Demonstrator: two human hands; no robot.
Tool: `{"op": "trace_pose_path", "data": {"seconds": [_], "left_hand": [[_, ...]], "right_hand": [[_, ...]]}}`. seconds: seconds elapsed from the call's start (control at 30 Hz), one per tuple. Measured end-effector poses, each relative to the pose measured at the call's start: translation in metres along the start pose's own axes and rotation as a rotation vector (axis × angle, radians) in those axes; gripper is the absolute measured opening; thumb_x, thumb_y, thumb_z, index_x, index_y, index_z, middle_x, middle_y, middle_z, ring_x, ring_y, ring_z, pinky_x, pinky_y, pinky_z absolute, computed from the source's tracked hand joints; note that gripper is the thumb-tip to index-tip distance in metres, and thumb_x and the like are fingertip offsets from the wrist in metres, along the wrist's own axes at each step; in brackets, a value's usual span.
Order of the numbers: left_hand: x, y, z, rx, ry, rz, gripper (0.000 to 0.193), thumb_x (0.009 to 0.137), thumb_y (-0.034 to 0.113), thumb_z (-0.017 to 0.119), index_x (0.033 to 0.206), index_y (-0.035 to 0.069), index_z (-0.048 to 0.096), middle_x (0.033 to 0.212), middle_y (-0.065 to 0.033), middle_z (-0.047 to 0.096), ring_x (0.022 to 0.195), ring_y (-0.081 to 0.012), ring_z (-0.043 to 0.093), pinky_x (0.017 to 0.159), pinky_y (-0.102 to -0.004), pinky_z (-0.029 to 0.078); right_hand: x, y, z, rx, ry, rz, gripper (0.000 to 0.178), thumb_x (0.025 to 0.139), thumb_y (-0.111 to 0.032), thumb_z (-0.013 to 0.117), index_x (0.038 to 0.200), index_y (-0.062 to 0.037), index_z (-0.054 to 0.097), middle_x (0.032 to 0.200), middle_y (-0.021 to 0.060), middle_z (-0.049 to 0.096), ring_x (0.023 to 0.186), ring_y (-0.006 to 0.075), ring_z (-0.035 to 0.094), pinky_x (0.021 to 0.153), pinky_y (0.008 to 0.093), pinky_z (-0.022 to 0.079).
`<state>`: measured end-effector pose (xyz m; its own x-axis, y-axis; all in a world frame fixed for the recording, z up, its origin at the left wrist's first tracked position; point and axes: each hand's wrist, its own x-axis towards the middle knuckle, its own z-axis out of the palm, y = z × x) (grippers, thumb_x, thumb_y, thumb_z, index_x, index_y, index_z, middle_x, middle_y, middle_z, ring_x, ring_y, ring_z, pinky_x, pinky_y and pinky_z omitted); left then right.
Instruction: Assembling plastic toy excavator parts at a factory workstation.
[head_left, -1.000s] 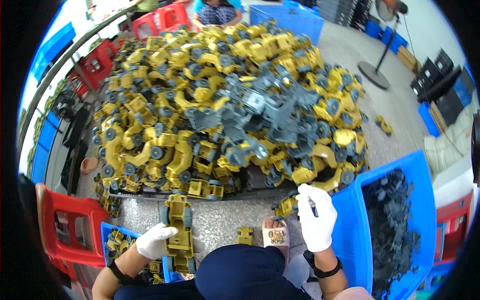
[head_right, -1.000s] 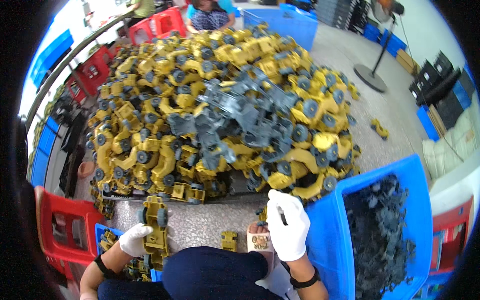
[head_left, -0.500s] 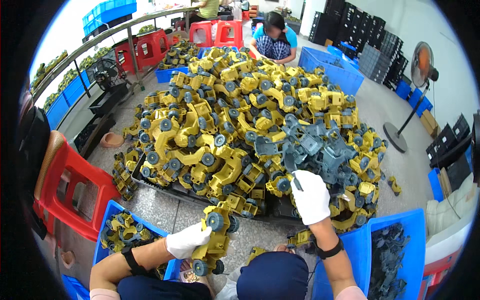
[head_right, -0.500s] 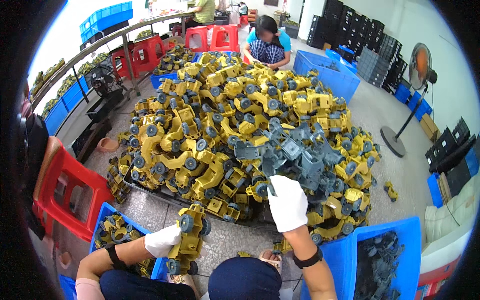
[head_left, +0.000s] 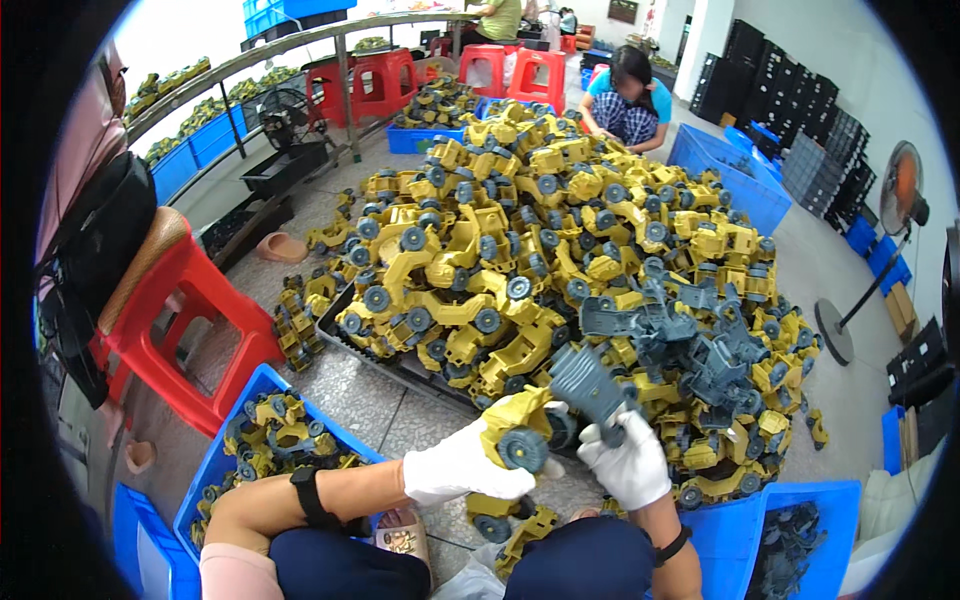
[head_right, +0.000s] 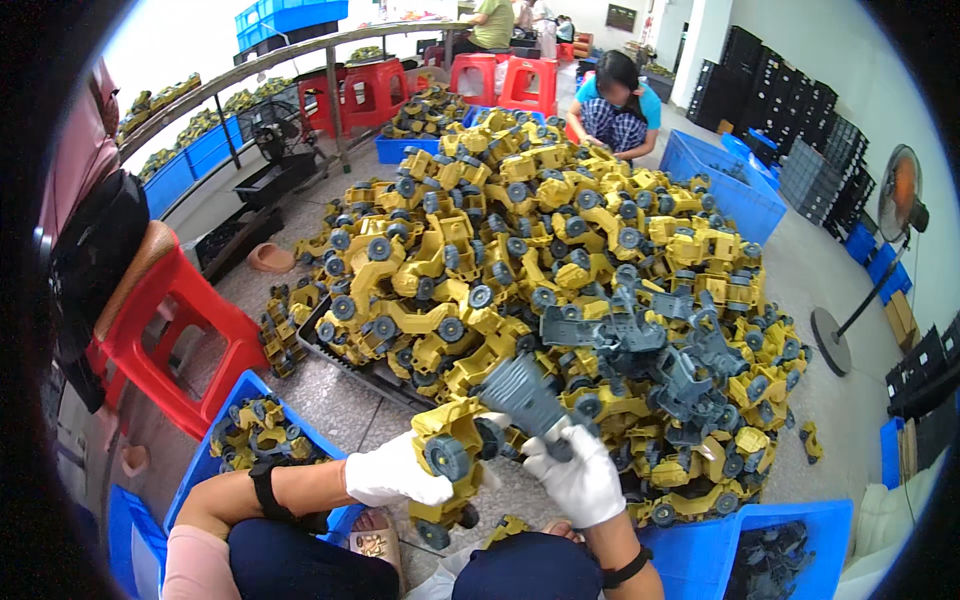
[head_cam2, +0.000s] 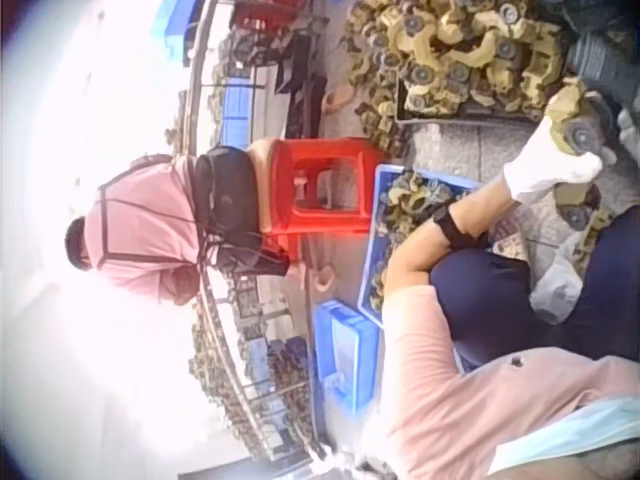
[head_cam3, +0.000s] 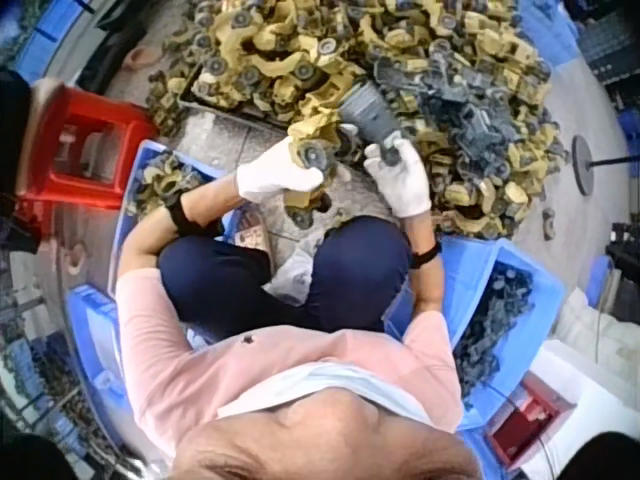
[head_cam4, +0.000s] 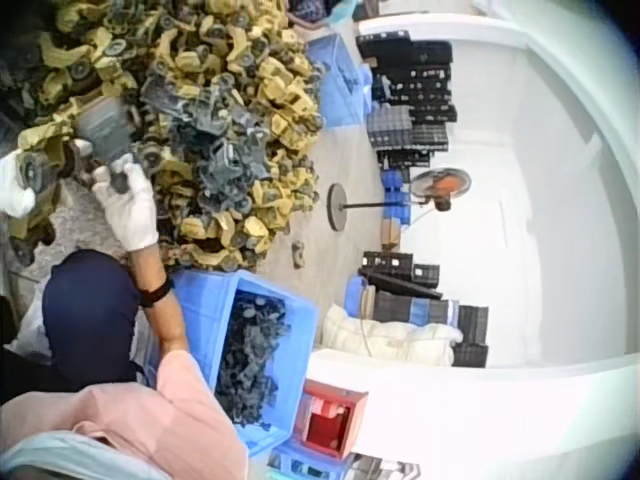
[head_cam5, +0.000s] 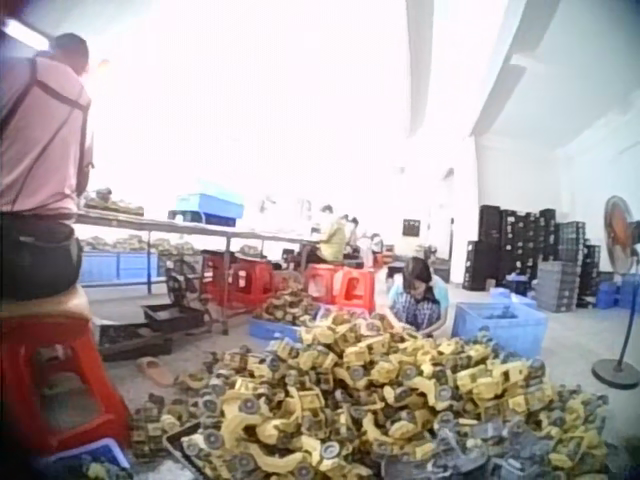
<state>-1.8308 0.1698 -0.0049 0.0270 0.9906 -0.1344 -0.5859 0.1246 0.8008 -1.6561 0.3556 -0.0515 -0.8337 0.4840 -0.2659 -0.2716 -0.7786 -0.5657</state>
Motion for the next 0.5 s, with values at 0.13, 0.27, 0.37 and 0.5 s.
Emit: {"op": "trace_pose_path", "data": {"seconds": [0.13,0.27,0.37,0.5], "left_hand": [[0.004,0.001,0.004,0.19,0.037,0.197,0.1,0.073,0.015,0.086,0.152,0.008,0.025,0.138,-0.0058,0.046,0.124,-0.0135,0.048,0.102,-0.0318,0.042],[0.0,0.006,0.008,0.144,0.134,0.163,0.098,0.072,0.017,0.087,0.149,0.006,0.028,0.137,-0.0051,0.047,0.123,-0.0141,0.049,0.104,-0.0326,0.041],[0.002,0.002,0.004,0.201,0.144,0.166,0.101,0.07,0.019,0.089,0.149,0.009,0.027,0.133,-0.0039,0.049,0.12,-0.0149,0.051,0.1,-0.0333,0.043],[0.004,-0.009,0.002,0.515,0.165,0.214,0.097,0.067,0.014,0.09,0.143,0.01,0.03,0.13,-0.0039,0.05,0.121,-0.0151,0.049,0.101,-0.032,0.042]], "right_hand": [[0.001,0.03,-0.007,-0.738,-0.342,-0.287,0.024,0.094,-0.014,0.058,0.115,-0.0019,0.057,0.107,0.0095,0.062,0.102,0.02,0.062,0.091,0.0328,0.048],[0.004,0.014,-0.003,-0.085,-0.316,0.168,0.04,0.093,-0.019,0.062,0.128,-0.0018,0.053,0.117,0.0109,0.062,0.107,0.0183,0.06,0.095,0.0338,0.046],[0.004,0.01,0.003,-0.243,-0.304,0.118,0.061,0.09,-0.029,0.068,0.138,0.0013,0.044,0.128,0.0102,0.059,0.115,0.0197,0.058,0.102,0.0334,0.043],[-0.006,0.005,0.036,-0.655,-0.204,-0.246,0.05,0.09,-0.019,0.069,0.131,0.0013,0.05,0.122,0.0074,0.062,0.109,0.0126,0.059,0.096,0.0277,0.044]]}}
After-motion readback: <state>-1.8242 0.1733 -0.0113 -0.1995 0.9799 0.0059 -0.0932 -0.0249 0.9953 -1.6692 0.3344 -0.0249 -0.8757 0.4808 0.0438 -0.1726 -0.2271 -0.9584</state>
